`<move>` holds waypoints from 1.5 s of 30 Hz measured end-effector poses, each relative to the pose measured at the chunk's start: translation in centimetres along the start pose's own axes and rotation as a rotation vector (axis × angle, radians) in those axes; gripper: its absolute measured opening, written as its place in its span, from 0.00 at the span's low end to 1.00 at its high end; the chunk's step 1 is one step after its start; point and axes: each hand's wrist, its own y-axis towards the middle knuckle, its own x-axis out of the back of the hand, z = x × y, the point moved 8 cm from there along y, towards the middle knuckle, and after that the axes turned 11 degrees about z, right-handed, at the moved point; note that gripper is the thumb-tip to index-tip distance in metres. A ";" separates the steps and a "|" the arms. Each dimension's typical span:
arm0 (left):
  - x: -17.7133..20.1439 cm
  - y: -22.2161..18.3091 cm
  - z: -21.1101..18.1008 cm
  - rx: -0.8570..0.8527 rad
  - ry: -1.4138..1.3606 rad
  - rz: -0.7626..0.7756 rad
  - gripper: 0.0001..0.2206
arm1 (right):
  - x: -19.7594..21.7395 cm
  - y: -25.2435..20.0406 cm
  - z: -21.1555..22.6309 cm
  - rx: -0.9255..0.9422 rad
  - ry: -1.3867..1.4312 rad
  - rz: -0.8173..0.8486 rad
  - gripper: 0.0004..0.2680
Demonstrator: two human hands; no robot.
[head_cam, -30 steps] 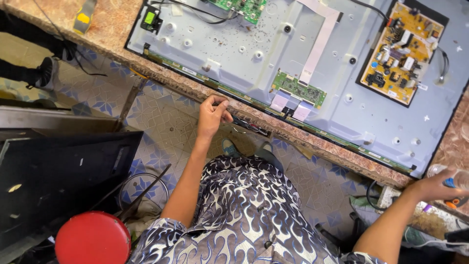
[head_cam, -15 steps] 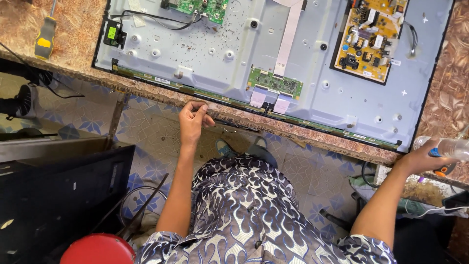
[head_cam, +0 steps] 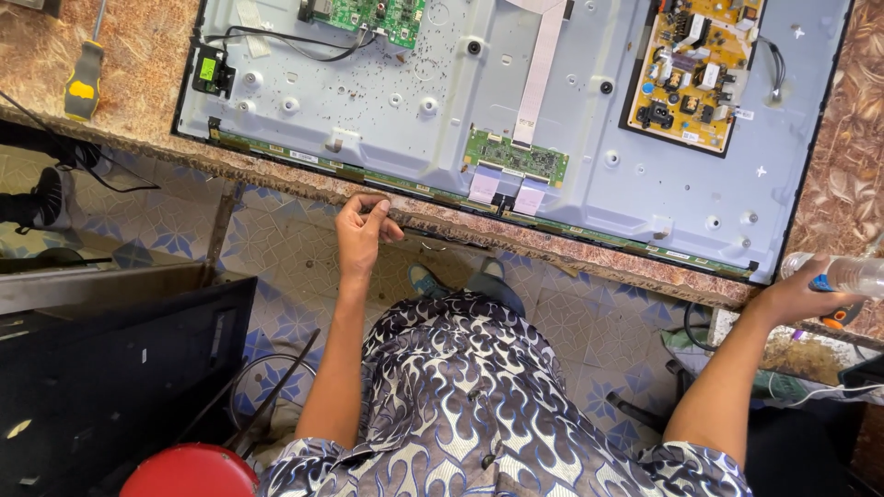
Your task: The person works on the back of a disassembled flat-screen television, manipulating a ribbon cable and connecting wires to the circuit boards. They use a screwdriver to adjust components and a plastic bottle to apply liquid to the screen's edge.
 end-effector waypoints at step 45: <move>-11.8 1.5 -5.6 -0.415 0.843 -0.034 0.06 | 0.2 -0.5 2.3 -0.039 0.009 -0.008 0.28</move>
